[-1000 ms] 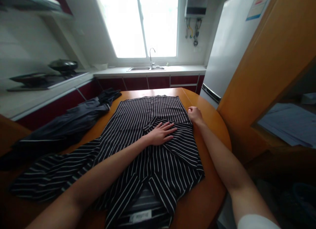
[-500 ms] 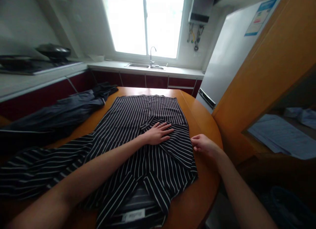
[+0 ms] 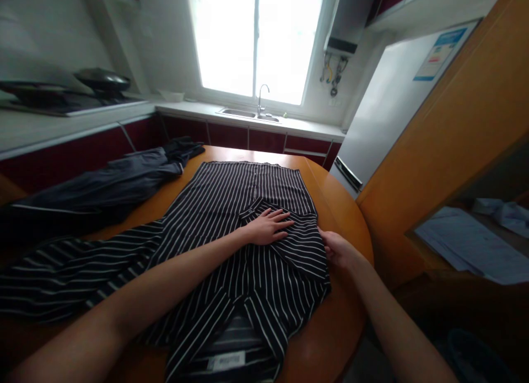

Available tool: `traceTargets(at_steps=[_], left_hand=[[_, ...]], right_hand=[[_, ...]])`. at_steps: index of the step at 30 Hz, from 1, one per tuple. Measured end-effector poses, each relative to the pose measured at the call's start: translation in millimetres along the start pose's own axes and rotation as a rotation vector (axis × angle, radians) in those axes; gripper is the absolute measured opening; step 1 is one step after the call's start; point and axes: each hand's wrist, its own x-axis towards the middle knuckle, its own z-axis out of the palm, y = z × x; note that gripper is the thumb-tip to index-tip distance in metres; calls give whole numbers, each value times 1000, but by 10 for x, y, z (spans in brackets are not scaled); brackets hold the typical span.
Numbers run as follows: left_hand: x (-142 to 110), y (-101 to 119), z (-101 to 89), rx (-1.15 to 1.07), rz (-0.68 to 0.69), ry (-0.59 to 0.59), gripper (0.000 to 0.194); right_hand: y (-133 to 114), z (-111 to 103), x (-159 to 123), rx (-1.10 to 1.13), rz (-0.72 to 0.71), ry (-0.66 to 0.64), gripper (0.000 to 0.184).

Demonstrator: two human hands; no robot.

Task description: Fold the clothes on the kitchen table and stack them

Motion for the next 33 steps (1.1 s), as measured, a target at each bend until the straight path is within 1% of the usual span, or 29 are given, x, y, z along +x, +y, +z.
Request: traceTargets(at_steps=[4,10,12,16,21,24,27,29,31,33], left_hand=[[8,-13,22,0,11,7,54],[13,-26,26,14,16,-14,57],[12,-26,25,21,16,-15,57],[9,-27,26,23,20,-12,57],[10,-32,16,-7,13,-33,56],[11,-33,16,-10,12,-28,57],[12,-34,21,-1,15,-25,57],[12,-35,26,5,14,-26,58],[12,-35,28,7,10,-27,58],[12,-34,30,6,6,-28,57]], right_hand=[[-15,34,30,-23,-31,63,50],[24,51,70,-28,-78,61,36],[44,41,70,-65,-97,102,35],[83,-33,61,-247,-153,240,41],[91,-182,79,-512,-333,377,48],[85,-232,93,-714,-360,446,46],[98,-227,87,-905,-365,503,43],[122,-202,54,-988,-386,526,42],[164,-171,-18,-1004,-391,521,46],[227,-141,-135,-962,-330,465,54]])
